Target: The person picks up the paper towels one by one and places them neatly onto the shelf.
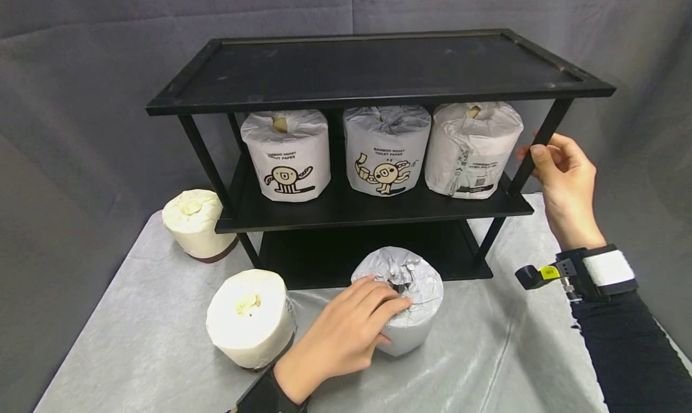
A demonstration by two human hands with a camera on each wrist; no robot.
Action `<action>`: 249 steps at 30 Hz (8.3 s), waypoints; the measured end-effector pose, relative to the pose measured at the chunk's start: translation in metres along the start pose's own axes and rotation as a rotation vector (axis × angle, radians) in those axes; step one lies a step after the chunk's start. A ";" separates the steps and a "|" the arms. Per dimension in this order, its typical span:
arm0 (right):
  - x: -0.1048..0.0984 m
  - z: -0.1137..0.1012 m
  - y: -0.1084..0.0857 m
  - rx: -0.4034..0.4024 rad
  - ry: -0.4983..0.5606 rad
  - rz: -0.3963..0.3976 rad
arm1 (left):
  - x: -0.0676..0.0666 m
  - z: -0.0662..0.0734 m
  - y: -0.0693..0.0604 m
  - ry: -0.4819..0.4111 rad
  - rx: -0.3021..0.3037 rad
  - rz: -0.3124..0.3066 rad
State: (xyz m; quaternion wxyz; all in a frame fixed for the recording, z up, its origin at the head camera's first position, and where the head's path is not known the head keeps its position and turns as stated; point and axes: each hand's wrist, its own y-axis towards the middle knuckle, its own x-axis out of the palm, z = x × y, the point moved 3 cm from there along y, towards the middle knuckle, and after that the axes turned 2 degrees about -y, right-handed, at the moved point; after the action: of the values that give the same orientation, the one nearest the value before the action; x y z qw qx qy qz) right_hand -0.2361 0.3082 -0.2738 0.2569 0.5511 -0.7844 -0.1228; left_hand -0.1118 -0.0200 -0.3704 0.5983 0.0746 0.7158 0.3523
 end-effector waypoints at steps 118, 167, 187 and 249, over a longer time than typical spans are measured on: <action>0.002 0.000 -0.001 -0.022 0.007 -0.001 | 0.113 -0.054 0.117 0.090 -0.358 -0.320; 0.000 0.003 -0.001 -0.002 -0.056 0.032 | 0.096 -0.091 0.091 0.078 -0.285 -0.275; -0.001 0.002 -0.002 -0.002 -0.071 0.047 | 0.103 -0.065 0.104 0.368 -0.363 -0.184; 0.002 0.005 -0.004 -0.001 -0.045 0.063 | 0.094 -0.036 0.116 0.341 -0.403 -0.260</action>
State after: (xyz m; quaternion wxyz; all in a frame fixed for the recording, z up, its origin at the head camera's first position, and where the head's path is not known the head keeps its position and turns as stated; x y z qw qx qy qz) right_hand -0.2365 0.3046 -0.2795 0.2432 0.5231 -0.8068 -0.1273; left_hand -0.2068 0.1002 -0.3758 0.5123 -0.1983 0.7252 0.4150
